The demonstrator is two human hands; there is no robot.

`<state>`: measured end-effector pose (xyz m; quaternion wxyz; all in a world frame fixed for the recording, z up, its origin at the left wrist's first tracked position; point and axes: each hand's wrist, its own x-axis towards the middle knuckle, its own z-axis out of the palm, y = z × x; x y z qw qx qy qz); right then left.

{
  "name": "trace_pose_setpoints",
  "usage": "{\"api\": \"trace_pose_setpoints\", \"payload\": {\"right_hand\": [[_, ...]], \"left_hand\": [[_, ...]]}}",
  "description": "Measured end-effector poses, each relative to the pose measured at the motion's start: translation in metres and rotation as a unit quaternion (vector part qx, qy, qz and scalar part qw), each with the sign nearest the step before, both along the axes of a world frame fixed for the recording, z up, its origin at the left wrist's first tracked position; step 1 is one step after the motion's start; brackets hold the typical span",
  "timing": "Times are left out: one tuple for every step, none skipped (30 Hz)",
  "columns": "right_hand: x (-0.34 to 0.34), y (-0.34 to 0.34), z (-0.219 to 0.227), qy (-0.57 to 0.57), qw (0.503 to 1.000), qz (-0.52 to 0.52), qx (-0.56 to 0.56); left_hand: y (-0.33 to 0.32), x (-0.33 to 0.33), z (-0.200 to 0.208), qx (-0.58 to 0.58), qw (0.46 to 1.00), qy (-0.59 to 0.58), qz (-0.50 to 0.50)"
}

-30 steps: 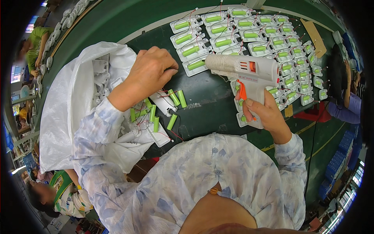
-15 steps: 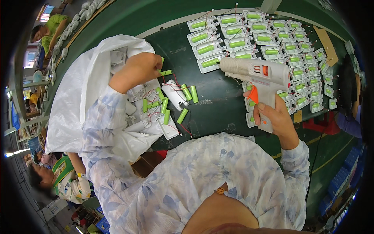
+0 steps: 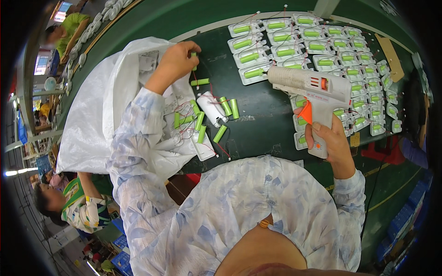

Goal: The person picks up batteries and white plastic cases, applies glue to the cases using a glue gun, and presses the batteries into the cases before placing the assembled units onto a tray.

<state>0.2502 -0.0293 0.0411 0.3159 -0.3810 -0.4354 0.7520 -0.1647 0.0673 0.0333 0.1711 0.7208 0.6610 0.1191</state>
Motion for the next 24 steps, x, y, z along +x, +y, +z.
{"api": "trace_pose_setpoints", "payload": {"right_hand": [[-0.002,0.000,0.001,-0.002,1.000,-0.004,-0.001],[-0.005,0.000,0.004,0.003,1.000,-0.020,0.006],[-0.006,0.001,0.004,0.000,1.000,-0.018,0.007],[-0.006,0.002,0.005,-0.001,1.000,-0.015,0.009],[-0.006,0.002,0.006,-0.006,1.000,-0.016,0.012],[-0.007,0.003,0.006,0.000,1.000,-0.011,0.012],[-0.006,0.005,0.006,-0.002,1.000,-0.007,0.013],[-0.004,0.004,0.006,-0.005,1.000,-0.005,0.013],[-0.003,0.004,0.006,-0.006,1.000,-0.006,0.012],[-0.001,0.002,0.006,0.001,1.000,-0.003,0.014],[0.001,-0.001,0.007,-0.005,1.000,-0.011,0.015],[0.002,-0.001,0.007,-0.005,1.000,-0.015,0.020],[0.005,0.000,0.004,0.003,1.000,-0.004,0.015],[0.008,0.000,-0.001,0.009,1.000,0.003,0.017],[0.008,0.000,-0.005,0.014,1.000,0.010,0.017],[0.004,-0.002,-0.003,0.019,0.999,-0.019,0.018],[0.004,-0.004,-0.002,0.025,0.999,-0.015,0.021],[0.006,-0.003,-0.003,0.029,0.999,-0.012,0.012],[0.005,-0.002,-0.003,0.031,0.999,-0.010,0.002],[0.005,-0.002,-0.001,0.023,1.000,-0.004,0.009],[0.004,-0.003,0.000,0.023,1.000,-0.004,0.012],[0.003,-0.002,0.000,0.021,1.000,-0.004,0.015],[0.006,0.000,-0.002,0.009,1.000,0.014,0.005],[0.005,0.002,-0.002,0.012,1.000,0.013,0.006]], "left_hand": [[0.000,-0.003,0.005,-0.013,0.999,0.029,-0.007],[0.002,-0.004,0.010,-0.028,0.998,0.057,-0.016],[0.004,-0.005,0.014,-0.069,0.996,0.058,0.002],[0.001,-0.005,0.021,-0.054,0.994,0.099,0.000],[0.001,-0.004,0.026,-0.041,0.989,0.139,-0.005],[-0.001,-0.006,0.035,-0.045,0.986,0.163,-0.008],[-0.005,-0.009,0.045,-0.044,0.985,0.170,-0.002],[-0.012,-0.010,0.055,-0.088,0.973,0.211,-0.042],[-0.017,-0.012,0.063,-0.132,0.955,0.251,-0.082],[-0.024,-0.019,0.059,-0.189,0.940,0.270,-0.094],[-0.038,-0.022,0.057,-0.175,0.941,0.263,-0.121],[-0.056,-0.028,0.055,-0.158,0.941,0.262,-0.142],[-0.072,-0.034,0.046,-0.114,0.931,0.296,-0.179],[-0.082,-0.038,0.034,-0.072,0.915,0.330,-0.219],[-0.093,-0.040,0.026,-0.059,0.921,0.317,-0.218],[-0.098,-0.041,0.021,-0.048,0.927,0.298,-0.224],[-0.100,-0.040,0.022,-0.047,0.926,0.304,-0.219],[-0.103,-0.039,0.023,-0.036,0.921,0.320,-0.221],[-0.104,-0.040,0.024,-0.025,0.915,0.335,-0.223],[-0.106,-0.044,0.022,-0.045,0.913,0.343,-0.216],[-0.104,-0.044,0.025,-0.080,0.909,0.359,-0.197],[-0.102,-0.045,0.030,-0.115,0.903,0.374,-0.180],[-0.102,-0.047,0.037,-0.096,0.905,0.374,-0.178],[-0.098,-0.043,0.044,-0.111,0.912,0.360,-0.162]]}}
